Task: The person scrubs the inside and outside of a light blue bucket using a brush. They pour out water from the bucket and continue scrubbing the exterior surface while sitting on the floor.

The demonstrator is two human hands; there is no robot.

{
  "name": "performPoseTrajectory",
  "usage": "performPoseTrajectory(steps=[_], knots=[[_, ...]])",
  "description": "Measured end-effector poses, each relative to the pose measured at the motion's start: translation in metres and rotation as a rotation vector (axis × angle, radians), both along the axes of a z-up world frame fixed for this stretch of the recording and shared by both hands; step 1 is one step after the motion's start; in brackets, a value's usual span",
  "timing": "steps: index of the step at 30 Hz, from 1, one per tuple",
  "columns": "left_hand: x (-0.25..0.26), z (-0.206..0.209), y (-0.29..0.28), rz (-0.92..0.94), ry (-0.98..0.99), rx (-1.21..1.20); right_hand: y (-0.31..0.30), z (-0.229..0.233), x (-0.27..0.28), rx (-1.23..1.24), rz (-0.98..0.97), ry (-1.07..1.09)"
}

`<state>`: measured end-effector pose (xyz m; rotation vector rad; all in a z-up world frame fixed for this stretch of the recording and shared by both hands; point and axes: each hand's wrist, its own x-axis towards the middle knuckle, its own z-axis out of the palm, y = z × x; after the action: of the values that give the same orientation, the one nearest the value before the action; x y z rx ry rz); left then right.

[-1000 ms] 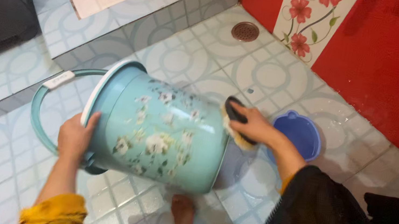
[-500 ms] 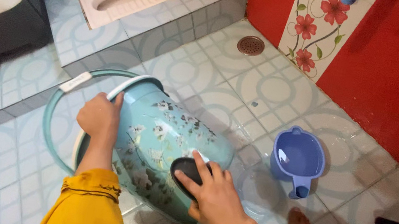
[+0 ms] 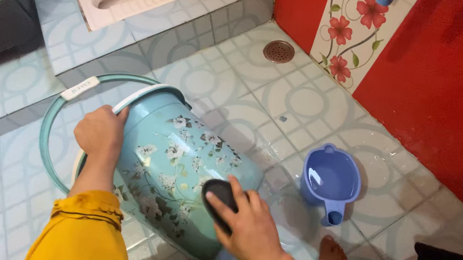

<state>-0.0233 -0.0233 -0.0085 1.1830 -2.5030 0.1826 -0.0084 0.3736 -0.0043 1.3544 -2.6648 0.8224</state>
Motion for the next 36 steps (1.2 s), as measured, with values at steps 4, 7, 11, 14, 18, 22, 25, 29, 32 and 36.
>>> performPoseTrajectory(steps=[4, 7, 11, 14, 18, 22, 25, 29, 32, 36], knots=[[0.002, 0.000, 0.003, 0.029, -0.008, 0.018, 0.002, -0.040, -0.053, -0.075, -0.235, -0.288], [-0.001, 0.003, 0.003, 0.044, -0.032, 0.024, 0.012, -0.104, -0.116, -0.158, -0.411, -0.515], [-0.013, 0.006, 0.005, 0.031, -0.084, 0.034, 0.015, -0.197, -0.235, -0.021, -0.427, -0.679], [-0.021, 0.011, 0.013, 0.046, -0.125, 0.056, -0.006, -0.229, -0.314, 0.139, -0.486, -0.418], [-0.031, 0.019, 0.025, 0.020, -0.138, 0.004, -0.050, -0.248, -0.376, 0.268, -0.629, -0.431], [-0.047, 0.020, 0.036, 0.030, -0.186, -0.044, -0.067, -0.262, -0.395, 0.347, -0.707, -0.533], [-0.051, 0.023, 0.037, 0.029, -0.211, -0.087, -0.068, -0.274, -0.393, 0.444, -0.701, -0.530], [-0.052, 0.025, 0.039, 0.022, -0.236, -0.080, -0.058, -0.297, -0.366, 0.475, -0.568, -0.332], [-0.051, 0.024, 0.042, 0.023, -0.250, -0.073, -0.050, -0.310, -0.342, 0.496, -0.514, -0.322], [-0.047, 0.024, 0.040, 0.016, -0.211, -0.051, -0.039, -0.318, -0.284, 0.576, -0.464, -0.334]])
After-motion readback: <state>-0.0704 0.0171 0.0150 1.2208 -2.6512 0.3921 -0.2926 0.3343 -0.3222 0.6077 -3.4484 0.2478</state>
